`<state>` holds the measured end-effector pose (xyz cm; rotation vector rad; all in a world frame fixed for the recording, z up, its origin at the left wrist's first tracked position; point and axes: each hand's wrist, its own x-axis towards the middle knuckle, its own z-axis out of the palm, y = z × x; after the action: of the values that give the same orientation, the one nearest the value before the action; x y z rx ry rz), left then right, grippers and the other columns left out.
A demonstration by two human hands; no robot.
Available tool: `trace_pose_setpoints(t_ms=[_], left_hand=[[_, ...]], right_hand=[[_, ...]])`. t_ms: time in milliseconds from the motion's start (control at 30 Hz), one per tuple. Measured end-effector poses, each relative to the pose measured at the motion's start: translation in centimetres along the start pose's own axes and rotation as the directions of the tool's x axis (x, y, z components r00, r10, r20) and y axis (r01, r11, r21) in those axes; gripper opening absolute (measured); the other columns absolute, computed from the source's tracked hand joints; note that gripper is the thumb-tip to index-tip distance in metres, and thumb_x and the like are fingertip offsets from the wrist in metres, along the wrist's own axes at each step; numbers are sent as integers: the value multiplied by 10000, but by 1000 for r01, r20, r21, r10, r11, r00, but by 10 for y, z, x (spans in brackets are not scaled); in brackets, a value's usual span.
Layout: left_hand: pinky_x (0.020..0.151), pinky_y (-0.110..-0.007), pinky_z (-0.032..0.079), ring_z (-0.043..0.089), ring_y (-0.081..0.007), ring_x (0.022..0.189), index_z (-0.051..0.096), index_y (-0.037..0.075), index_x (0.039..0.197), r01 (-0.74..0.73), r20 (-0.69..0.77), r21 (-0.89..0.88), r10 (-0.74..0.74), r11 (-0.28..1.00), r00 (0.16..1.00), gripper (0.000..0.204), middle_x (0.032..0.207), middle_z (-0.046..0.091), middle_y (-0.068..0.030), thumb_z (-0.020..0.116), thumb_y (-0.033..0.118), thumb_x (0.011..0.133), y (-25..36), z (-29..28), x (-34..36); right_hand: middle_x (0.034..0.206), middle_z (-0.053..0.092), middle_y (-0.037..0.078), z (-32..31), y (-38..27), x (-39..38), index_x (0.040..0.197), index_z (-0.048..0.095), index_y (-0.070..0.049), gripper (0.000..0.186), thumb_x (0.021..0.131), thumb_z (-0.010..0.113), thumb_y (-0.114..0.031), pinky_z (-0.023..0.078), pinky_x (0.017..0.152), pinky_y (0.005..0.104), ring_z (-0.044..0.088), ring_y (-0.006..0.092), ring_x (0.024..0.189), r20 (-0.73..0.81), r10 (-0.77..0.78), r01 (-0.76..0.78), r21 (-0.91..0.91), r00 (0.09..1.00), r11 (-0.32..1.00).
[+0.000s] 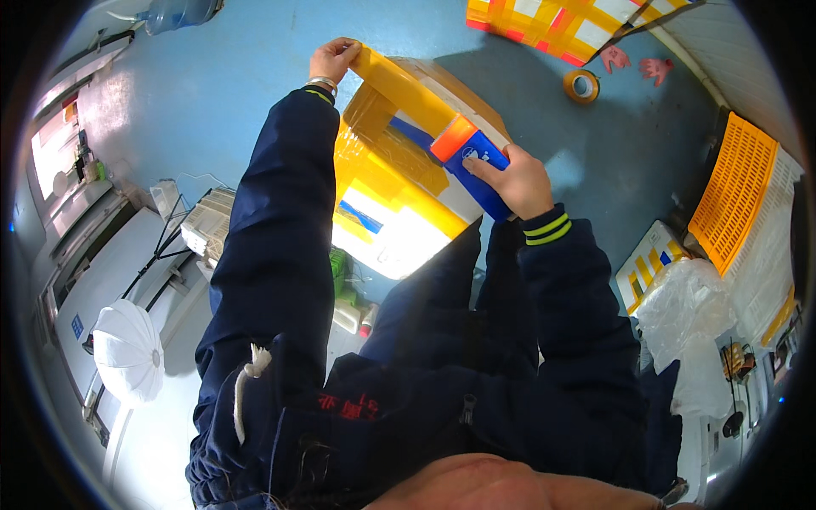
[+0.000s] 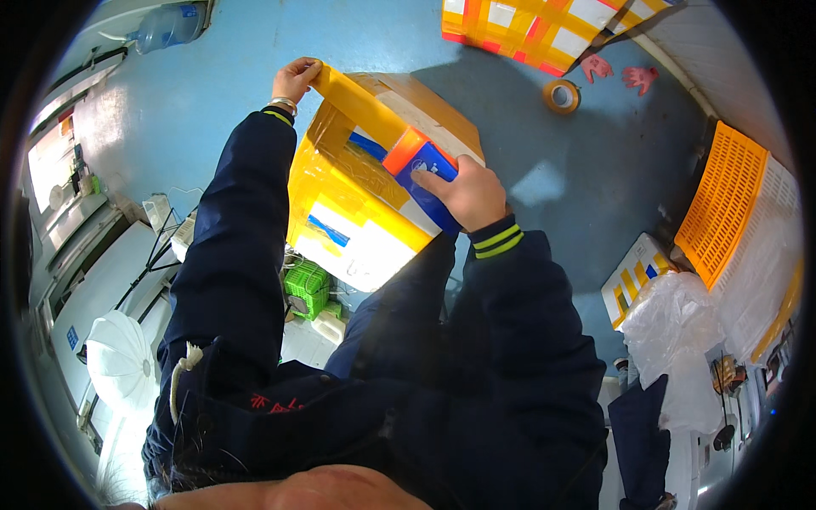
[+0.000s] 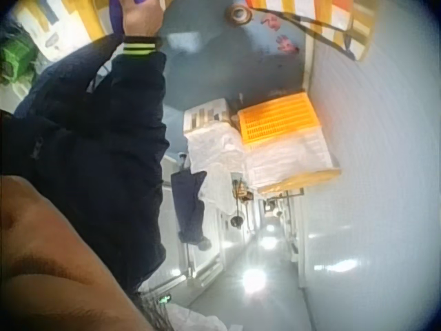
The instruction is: The person tapes a yellow padded envelope using a handheld tape dispenser. They apply tape across the flap and sides, rotate the package to seal multiple edges, and press the tape down to secure it.
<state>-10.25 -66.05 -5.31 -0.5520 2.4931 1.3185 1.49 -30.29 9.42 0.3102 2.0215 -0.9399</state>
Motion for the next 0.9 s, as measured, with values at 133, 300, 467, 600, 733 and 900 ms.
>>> trace_pose_setpoints(t_ms=[133,300,467,600,733,900], left_hand=[[542,-233,429,600,-70,651,724,100,947,129,91,-113,-119,985,989,221,767,674,27,688,304,870,-18,14,1],[551,-238,417,600,-73,674,723,139,926,269,90,-210,-256,940,962,143,766,662,42,693,269,872,-27,23,2],[584,-257,461,598,-98,675,723,119,949,305,56,-226,-301,925,952,148,792,664,18,700,237,863,-22,31,0],[584,-262,474,611,-109,686,730,82,927,299,42,-278,-299,913,953,167,766,665,6,714,223,837,-18,34,-2],[601,-275,483,634,-119,714,717,91,942,370,-3,-251,-382,895,924,169,792,677,-2,704,232,851,-12,29,-4],[598,-267,472,640,-105,723,717,128,918,352,28,-261,-357,899,934,145,805,686,11,703,257,853,-11,25,-5]], right_hand=[[839,679,149,-3,26,-13,967,626,2,631,753,699,-587,534,685,310,673,245,732,-67,-31,28,-38,997,999],[869,686,161,-26,104,-61,1033,616,-14,640,738,708,-574,528,699,345,681,282,763,-49,120,-120,1,992,993],[918,685,165,-16,162,-58,1071,618,-28,676,736,684,-611,522,765,380,676,306,837,-82,218,-227,-118,972,967],[944,681,172,-5,167,-35,1066,620,-29,690,743,656,-638,507,793,411,667,320,861,-149,197,-227,-215,969,950],[926,680,175,-21,155,-63,1041,620,-26,645,748,677,-598,517,760,391,674,305,832,-109,208,-222,-136,972,966],[852,688,147,-49,153,-105,1051,617,-12,650,735,706,-573,530,725,360,686,279,774,-135,117,-126,-63,984,990]])
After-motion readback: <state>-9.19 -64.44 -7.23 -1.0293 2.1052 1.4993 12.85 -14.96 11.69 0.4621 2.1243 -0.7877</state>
